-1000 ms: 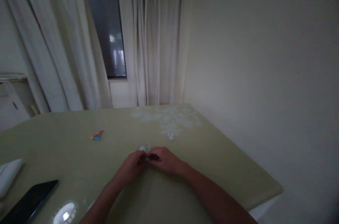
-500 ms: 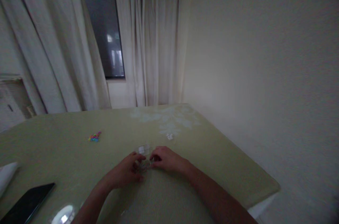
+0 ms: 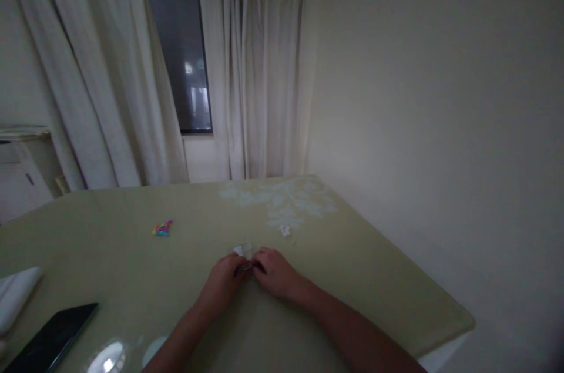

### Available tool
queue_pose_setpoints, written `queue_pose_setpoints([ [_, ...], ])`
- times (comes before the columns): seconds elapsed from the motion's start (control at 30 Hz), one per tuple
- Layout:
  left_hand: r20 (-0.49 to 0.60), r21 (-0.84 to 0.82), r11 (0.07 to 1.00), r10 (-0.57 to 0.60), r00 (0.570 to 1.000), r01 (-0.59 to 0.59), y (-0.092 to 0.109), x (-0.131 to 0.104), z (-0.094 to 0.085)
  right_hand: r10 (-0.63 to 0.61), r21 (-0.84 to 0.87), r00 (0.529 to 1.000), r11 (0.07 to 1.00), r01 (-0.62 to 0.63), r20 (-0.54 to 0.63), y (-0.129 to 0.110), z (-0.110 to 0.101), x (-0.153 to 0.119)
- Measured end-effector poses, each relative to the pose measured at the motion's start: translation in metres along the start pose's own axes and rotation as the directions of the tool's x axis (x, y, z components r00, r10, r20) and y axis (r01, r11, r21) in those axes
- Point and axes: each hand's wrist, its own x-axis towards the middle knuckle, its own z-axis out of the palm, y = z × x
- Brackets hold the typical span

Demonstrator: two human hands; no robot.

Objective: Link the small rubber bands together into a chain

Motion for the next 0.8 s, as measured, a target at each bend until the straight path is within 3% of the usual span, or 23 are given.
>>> queue_pose_setpoints([
  [0.2, -0.038, -0.137, 0.987, 0.074, 0.997, -0.079, -0.004, 0.002, -0.005, 0.001, 0.113, 0.999, 0.994, 0.004, -0.045, 0.002, -0.013, 0.002],
  [0.33, 0.092, -0.293, 0.954, 0.089, 0.992, -0.059, -0.014, -0.002, -0.012, 0.001, 0.139, 1.000, 0.990, -0.001, -0.003, 0.005, -0.021, 0.001],
  [0.5, 0.152, -0.187, 0.980, 0.092, 0.984, -0.063, -0.013, -0.008, -0.017, -0.048, 0.124, 0.993, 0.992, 0.034, 0.109, 0.009, -0.020, -0.004],
  [0.6, 0.108, -0.166, 0.982, 0.109, 0.988, -0.090, -0.009, -0.005, -0.011, -0.062, 0.084, 0.988, 0.995, 0.050, 0.139, 0.007, -0.016, -0.004],
  [0.8, 0.017, -0.104, 0.989, 0.109, 0.994, -0.107, -0.012, 0.001, 0.005, -0.026, -0.045, 0.996, 0.999, 0.030, 0.087, 0.002, -0.006, -0.002],
])
